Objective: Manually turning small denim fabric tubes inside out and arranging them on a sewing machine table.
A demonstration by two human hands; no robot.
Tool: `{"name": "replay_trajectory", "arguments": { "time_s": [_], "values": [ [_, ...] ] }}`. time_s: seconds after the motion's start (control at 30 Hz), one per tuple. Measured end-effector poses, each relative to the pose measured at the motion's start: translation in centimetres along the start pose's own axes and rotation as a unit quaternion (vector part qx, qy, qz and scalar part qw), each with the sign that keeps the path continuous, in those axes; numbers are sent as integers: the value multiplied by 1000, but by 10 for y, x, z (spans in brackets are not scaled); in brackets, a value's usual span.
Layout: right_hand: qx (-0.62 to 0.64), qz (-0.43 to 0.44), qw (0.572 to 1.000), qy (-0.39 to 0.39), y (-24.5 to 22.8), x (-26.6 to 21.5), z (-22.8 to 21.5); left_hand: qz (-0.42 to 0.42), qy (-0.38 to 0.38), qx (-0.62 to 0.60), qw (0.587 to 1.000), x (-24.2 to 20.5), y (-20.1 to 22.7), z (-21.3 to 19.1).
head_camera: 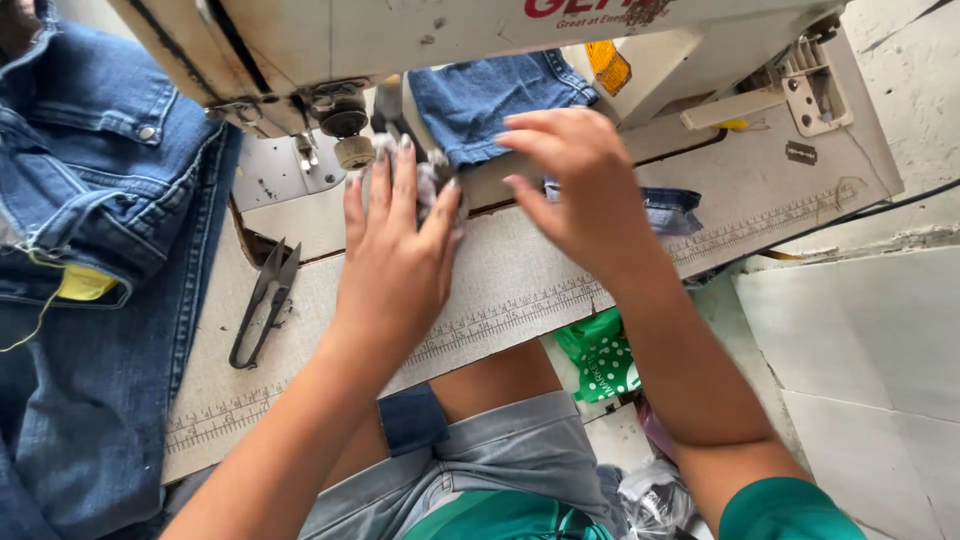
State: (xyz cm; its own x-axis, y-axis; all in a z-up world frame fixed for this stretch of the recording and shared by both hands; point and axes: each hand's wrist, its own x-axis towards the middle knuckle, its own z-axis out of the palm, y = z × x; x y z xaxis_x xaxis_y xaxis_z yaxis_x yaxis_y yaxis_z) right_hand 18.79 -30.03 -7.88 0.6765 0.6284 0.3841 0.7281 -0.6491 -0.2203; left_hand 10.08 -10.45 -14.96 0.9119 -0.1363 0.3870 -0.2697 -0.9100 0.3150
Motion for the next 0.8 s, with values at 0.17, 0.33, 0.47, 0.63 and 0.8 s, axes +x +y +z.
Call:
{"name": "replay_trajectory", "arguments": {
  "time_s": [0.17, 0.33, 0.47, 0.63, 0.8],
  "values": [
    [-27, -77, 997, -10, 3, 24, 40, -15, 32, 197, 980, 24, -14, 10],
    [-6, -50, 993, 111, -8, 27, 20, -17, 28, -56, 998, 10, 10, -39],
    [-69, -30, 997, 34, 4, 32, 42, -21, 69, -149, 986, -2, 22, -71],
    [-128, -129, 979, 98, 23, 59, 63, -17, 135, -286, 949, -14, 40, -101],
    [-5, -101, 985, 138, -21, 26, -5, -33, 183, -316, 930, -29, 42, -123]
  ]
}}
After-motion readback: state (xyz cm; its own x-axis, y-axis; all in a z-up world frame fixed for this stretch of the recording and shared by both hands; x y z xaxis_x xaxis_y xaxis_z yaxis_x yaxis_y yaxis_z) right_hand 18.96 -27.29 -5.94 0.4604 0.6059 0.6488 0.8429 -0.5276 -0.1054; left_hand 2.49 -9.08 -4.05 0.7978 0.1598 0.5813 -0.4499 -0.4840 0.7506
